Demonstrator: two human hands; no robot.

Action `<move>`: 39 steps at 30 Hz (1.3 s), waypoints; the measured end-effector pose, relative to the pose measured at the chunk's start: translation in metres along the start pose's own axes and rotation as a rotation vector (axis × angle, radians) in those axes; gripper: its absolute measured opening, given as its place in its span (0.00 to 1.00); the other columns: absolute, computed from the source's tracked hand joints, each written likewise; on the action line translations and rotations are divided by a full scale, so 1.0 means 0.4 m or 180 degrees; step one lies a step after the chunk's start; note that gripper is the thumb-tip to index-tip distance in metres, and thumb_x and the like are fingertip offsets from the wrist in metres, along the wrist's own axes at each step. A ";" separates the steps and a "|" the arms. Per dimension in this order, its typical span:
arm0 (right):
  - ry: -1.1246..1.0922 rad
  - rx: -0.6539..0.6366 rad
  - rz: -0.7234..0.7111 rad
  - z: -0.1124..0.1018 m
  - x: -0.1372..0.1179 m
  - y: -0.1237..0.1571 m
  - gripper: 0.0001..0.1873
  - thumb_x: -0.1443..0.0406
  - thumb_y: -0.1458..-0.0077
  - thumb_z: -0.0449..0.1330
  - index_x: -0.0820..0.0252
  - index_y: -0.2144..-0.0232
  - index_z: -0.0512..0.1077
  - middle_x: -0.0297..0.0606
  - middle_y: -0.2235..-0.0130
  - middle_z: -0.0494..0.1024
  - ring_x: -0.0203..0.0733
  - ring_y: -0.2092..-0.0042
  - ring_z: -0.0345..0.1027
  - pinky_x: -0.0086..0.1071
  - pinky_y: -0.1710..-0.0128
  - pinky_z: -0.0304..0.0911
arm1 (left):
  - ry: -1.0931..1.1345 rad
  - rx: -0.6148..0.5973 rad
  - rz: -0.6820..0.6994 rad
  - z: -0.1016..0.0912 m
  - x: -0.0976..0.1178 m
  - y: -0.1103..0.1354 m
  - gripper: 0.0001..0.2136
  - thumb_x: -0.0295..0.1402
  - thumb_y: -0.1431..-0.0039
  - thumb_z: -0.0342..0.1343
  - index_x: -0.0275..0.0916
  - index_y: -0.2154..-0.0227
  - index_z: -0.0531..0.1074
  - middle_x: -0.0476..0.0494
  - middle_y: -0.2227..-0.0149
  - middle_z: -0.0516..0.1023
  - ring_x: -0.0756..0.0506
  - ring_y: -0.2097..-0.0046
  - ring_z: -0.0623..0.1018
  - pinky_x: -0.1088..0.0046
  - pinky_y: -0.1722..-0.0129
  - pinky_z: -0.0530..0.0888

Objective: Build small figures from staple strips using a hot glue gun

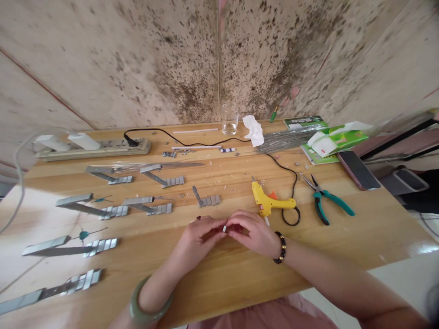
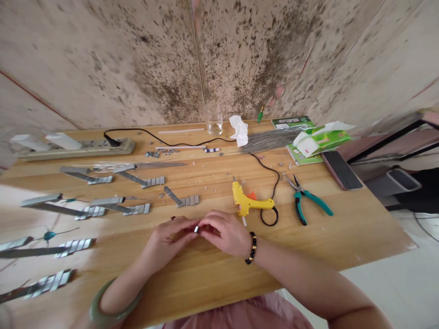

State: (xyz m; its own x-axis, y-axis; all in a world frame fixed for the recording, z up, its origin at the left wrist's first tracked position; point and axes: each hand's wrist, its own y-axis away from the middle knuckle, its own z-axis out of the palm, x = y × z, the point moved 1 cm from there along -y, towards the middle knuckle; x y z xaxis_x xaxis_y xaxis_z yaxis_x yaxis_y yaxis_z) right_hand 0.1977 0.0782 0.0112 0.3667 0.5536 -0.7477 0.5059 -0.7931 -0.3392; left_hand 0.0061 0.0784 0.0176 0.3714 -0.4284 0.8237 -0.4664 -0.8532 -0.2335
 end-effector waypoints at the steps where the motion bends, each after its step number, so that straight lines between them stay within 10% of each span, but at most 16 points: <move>1: -0.0014 -0.0008 0.0003 0.001 0.000 0.000 0.05 0.66 0.41 0.56 0.60 0.62 0.71 0.38 0.65 0.76 0.37 0.64 0.69 0.30 0.63 0.67 | 0.0004 -0.0004 -0.0012 0.000 0.000 0.000 0.10 0.30 0.43 0.57 0.43 0.58 0.75 0.45 0.65 0.81 0.48 0.64 0.78 0.74 0.64 0.75; 39: 0.1485 0.0269 -0.0045 0.036 -0.026 0.018 0.06 0.68 0.49 0.55 0.60 0.67 0.70 0.40 0.67 0.79 0.41 0.66 0.72 0.33 0.66 0.66 | -0.1219 0.0099 0.0349 0.036 0.021 0.010 0.10 0.23 0.48 0.53 0.39 0.62 0.67 0.46 0.70 0.75 0.46 0.69 0.74 0.71 0.69 0.71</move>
State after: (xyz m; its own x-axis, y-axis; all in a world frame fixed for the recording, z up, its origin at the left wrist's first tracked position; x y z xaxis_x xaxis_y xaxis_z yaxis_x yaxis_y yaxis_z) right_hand 0.1861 0.0630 0.0084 0.6815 0.6042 -0.4129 0.4552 -0.7918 -0.4073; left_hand 0.0190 0.0671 0.0163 0.5960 -0.5924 0.5421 -0.4977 -0.8023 -0.3296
